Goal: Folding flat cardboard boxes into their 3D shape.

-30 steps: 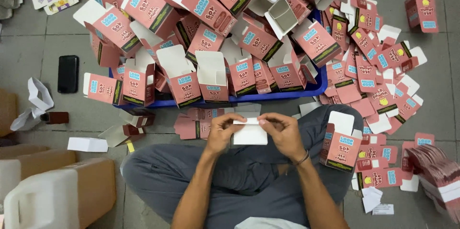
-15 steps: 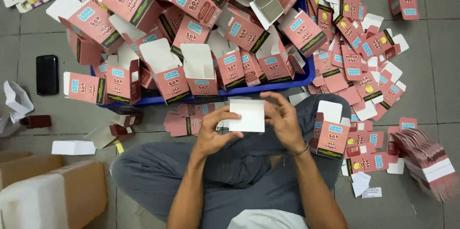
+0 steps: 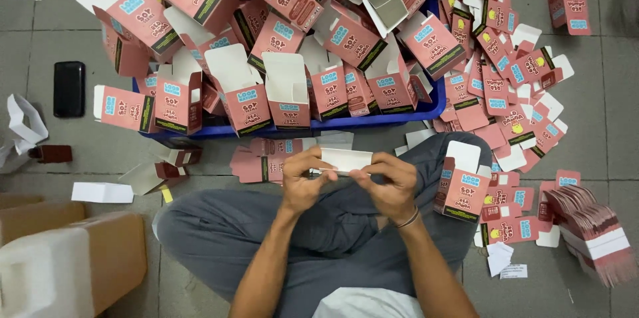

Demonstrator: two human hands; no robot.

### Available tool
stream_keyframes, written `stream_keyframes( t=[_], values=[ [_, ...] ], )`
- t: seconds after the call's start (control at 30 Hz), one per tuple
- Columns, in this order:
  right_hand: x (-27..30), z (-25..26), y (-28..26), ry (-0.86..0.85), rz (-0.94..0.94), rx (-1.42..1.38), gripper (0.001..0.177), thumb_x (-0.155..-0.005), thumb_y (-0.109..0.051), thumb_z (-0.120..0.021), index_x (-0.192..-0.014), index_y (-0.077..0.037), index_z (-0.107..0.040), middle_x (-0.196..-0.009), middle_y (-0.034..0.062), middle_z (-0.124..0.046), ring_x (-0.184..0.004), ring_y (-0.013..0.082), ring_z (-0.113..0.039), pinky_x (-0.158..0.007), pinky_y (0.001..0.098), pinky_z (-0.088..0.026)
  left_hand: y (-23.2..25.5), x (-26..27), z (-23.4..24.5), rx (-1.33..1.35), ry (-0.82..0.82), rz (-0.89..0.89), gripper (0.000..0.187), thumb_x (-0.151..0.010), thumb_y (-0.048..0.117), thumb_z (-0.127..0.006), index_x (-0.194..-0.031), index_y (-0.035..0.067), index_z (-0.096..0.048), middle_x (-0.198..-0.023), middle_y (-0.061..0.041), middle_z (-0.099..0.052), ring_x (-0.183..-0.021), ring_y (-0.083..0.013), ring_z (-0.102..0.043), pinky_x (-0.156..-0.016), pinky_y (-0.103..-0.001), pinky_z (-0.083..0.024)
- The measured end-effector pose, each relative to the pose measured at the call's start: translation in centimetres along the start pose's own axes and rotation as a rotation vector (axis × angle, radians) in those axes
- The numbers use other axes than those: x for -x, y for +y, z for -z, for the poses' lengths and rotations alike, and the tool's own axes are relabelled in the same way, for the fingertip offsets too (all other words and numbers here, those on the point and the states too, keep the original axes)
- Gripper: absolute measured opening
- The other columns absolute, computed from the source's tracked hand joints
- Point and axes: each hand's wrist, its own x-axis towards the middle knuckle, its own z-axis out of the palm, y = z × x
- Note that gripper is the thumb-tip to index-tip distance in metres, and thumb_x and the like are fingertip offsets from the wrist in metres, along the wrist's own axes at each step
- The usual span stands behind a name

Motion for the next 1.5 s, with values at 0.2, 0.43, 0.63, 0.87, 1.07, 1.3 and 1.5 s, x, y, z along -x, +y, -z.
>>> stream_keyframes(
  t=[0.2,0.43,0.63,0.87,1.07,1.3,1.5],
  values=[
    [5.4,-0.9,5.8,0.107,-0.340,-0.344,0.039,-0.075,-0.001,-0.090,-0.097,-0.001,-0.058,-0.088,0.0112,-0.076,-0.080,0.0136,-0.075,-0.067,0.0242,-0.063,-2.1,1.8,0.9,0.101,0.025,0.118,0.064,-0.066,0.014,-0.097,-0.116,0.003,-0.059,-0.108,-0.013,-0.073,-0.100,-0.0207,-0.068,-0.086,-0.036,-0.055],
    [3.8,-1.4,2.3,0.027,-0.445,-0.543,0.067,-0.085,-0.003,-0.081,-0.129,-0.007,-0.031,-0.087,0.0085,-0.068,-0.076,0.0127,-0.072,-0.056,0.0195,-0.063,-1.1,1.2,0.5,0.203,-0.045,0.242,0.088,-0.063,0.005,-0.097,-0.140,0.001,-0.053,-0.127,-0.020,-0.071,-0.121,-0.0291,-0.065,-0.099,-0.043,-0.053],
    [4.5,0.5,0.1,-0.102,-0.492,-0.548,0.106,-0.071,-0.019,-0.094,-0.149,-0.008,-0.022,-0.100,0.0168,-0.069,-0.091,0.0208,-0.070,-0.079,0.0341,-0.063,-1.9,1.0,0.8,0.323,0.023,0.216,0.080,-0.057,0.004,-0.099,-0.126,-0.003,-0.059,-0.117,-0.026,-0.073,-0.117,-0.0391,-0.067,-0.099,-0.048,-0.053],
    [9.4,8.2,-2.2,0.031,-0.284,-0.059,0.074,-0.078,-0.007,-0.080,-0.140,-0.008,-0.040,-0.116,0.0112,-0.064,-0.100,0.0198,-0.066,-0.094,0.0333,-0.058,-1.0,1.1,1.7,0.667,-0.049,0.249,0.086,-0.070,0.009,-0.092,-0.143,0.015,-0.047,-0.117,-0.012,-0.070,-0.110,-0.0316,-0.070,-0.105,-0.056,-0.058],
    [11.1,12.5,-0.9,0.489,-0.367,0.337,0.032,-0.097,0.000,-0.064,-0.124,-0.005,-0.046,-0.105,0.0063,-0.052,-0.094,0.0141,-0.050,-0.088,0.0271,-0.045,-2.3,2.4,1.7,0.879,-0.077,0.325,0.083,-0.068,-0.001,-0.088,-0.141,0.016,-0.051,-0.129,-0.020,-0.066,-0.119,-0.0441,-0.064,-0.105,-0.057,-0.052],
    [8.7,12.9,0.3,0.339,-0.855,0.516,0.067,-0.093,-0.029,-0.077,-0.134,0.014,-0.047,-0.118,0.0395,-0.060,-0.109,0.0583,-0.059,-0.091,0.0628,-0.046,-4.3,2.9,1.3,0.883,-0.027,0.303,0.090,-0.066,0.005,-0.085,-0.145,0.011,-0.044,-0.121,-0.029,-0.068,-0.112,-0.0465,-0.069,-0.100,-0.059,-0.054],
    [9.6,12.0,1.1,0.186,-0.791,0.620,0.063,-0.072,-0.025,-0.090,-0.124,0.001,-0.065,-0.113,0.0232,-0.063,-0.108,0.0444,-0.064,-0.096,0.0466,-0.052,-2.1,1.7,-1.0,0.842,-0.030,0.374,0.078,-0.068,0.011,-0.084,-0.138,0.007,-0.050,-0.120,-0.030,-0.068,-0.109,-0.0464,-0.070,-0.099,-0.060,-0.055]
  ],
)
